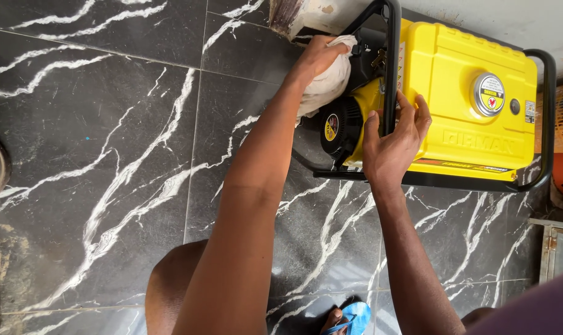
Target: Cleaning a portable gasoline generator with a cloth.
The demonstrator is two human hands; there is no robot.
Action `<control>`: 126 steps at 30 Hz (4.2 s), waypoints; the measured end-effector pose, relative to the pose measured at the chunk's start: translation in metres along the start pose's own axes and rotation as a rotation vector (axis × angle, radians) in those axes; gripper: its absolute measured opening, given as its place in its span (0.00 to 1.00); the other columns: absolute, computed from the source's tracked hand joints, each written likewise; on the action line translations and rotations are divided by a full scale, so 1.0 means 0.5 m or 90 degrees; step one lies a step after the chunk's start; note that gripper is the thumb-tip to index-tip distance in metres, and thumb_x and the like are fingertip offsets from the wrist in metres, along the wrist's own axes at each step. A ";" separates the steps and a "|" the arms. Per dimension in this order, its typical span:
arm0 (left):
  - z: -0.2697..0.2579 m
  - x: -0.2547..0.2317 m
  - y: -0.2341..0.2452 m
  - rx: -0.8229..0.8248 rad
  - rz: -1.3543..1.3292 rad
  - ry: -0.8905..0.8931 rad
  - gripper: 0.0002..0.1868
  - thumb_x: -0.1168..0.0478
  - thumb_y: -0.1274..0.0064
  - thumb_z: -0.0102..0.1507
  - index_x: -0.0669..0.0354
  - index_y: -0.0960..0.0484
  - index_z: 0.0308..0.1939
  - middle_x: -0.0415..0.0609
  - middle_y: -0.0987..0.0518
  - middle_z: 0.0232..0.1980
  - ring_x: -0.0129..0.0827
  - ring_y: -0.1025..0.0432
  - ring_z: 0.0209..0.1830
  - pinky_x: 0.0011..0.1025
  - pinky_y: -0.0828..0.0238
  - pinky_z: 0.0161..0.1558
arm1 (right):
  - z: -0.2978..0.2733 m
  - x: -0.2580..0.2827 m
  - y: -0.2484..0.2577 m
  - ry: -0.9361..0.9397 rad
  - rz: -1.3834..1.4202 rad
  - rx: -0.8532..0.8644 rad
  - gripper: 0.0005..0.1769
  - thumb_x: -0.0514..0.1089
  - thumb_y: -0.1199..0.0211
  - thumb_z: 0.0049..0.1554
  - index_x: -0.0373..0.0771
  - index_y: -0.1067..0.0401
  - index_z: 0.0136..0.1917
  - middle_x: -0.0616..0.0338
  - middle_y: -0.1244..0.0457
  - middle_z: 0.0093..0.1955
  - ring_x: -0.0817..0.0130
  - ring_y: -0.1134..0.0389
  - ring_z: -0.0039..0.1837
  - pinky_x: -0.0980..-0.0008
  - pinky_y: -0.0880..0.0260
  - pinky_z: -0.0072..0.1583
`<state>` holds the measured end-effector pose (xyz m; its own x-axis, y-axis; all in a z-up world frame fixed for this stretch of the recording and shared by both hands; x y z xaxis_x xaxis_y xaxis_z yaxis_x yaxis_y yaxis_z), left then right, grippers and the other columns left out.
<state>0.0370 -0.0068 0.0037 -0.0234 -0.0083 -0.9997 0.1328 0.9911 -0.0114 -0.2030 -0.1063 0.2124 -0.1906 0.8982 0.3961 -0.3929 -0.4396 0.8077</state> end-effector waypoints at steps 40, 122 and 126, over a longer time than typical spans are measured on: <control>-0.270 0.039 -0.076 -0.188 -0.091 0.091 0.21 0.50 0.47 0.66 0.57 0.22 0.59 0.48 0.17 0.48 0.32 0.19 0.35 0.33 0.20 0.41 | -0.037 -0.015 0.007 0.096 0.143 -0.173 0.11 0.32 0.55 0.69 0.30 0.38 0.63 0.50 0.40 0.62 0.64 0.35 0.67 0.60 0.38 0.70; -0.356 -0.132 -0.109 -0.027 0.376 -0.113 0.09 0.57 0.38 0.61 0.56 0.11 0.41 0.57 0.23 0.49 0.45 0.25 0.48 0.42 0.23 0.42 | -0.037 -0.063 -0.010 0.003 0.305 -0.150 0.09 0.29 0.51 0.65 0.30 0.30 0.55 0.58 0.40 0.52 0.71 0.42 0.53 0.70 0.37 0.60; -0.353 -0.118 -0.139 0.017 0.340 -0.219 0.12 0.54 0.38 0.57 0.53 0.11 0.41 0.57 0.24 0.49 0.44 0.25 0.45 0.40 0.23 0.34 | -0.037 -0.104 -0.024 0.042 0.293 -0.171 0.07 0.30 0.48 0.63 0.32 0.29 0.52 0.57 0.37 0.50 0.69 0.38 0.53 0.67 0.34 0.60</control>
<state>-0.1458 -0.0517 0.0674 0.3715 0.4402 -0.8174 0.0626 0.8666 0.4951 -0.2053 -0.1477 0.1742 -0.4505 0.6142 0.6479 -0.4698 -0.7802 0.4130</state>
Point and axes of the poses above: each hand's wrist, its own z-axis towards the middle knuckle, its own y-axis out of the back of the hand, x = y × z, the point moved 3 cm from there along z, towards the middle knuckle
